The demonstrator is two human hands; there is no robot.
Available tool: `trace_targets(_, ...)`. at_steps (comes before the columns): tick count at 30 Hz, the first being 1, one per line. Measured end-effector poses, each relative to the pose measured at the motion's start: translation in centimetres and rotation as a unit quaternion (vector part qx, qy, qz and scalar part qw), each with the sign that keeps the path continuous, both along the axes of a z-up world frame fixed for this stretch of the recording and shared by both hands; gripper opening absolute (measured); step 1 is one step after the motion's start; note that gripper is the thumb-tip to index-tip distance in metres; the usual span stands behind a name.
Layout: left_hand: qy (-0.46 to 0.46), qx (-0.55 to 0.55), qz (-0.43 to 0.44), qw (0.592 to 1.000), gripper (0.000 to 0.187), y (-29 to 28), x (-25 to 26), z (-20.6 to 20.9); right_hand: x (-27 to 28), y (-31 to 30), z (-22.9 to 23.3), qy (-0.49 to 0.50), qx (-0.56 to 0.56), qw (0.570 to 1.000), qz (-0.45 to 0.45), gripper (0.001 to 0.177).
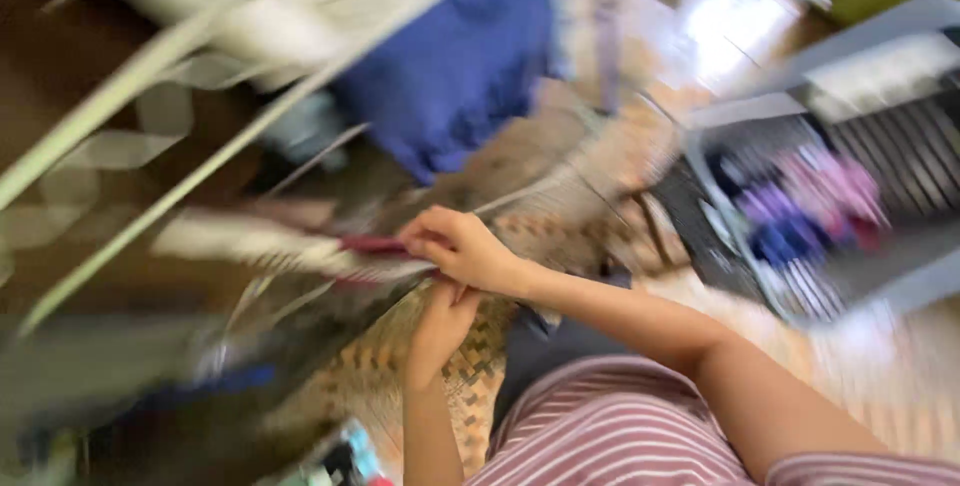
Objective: Hang laundry items on a drying rack using clips and hangers.
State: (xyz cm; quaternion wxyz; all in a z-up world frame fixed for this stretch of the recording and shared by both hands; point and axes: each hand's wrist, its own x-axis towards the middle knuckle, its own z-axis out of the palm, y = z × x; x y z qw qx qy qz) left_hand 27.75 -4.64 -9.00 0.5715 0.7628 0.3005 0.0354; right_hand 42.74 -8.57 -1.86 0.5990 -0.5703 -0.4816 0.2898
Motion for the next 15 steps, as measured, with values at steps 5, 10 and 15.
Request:
trace_targets(5, -0.001, -0.045, -0.195, 0.98, 0.031, -6.2, 12.4, -0.3, 8.9, -12.9, -7.8, 0.125, -0.12, 0.961, -0.214, 0.023)
trace_targets(10, 0.05, -0.076, -0.309, 0.947, 0.046, -14.7, 24.4, -0.1, 20.0, -29.7, -18.7, 0.1, -0.207, 0.882, -0.412, 0.022)
trace_targets(15, 0.082, -0.084, -0.32, 0.94, 0.042, -21.6, 31.8, -4.9, 31.0, -46.7, -35.3, 0.134, -0.343, 0.765, -0.527, 0.031)
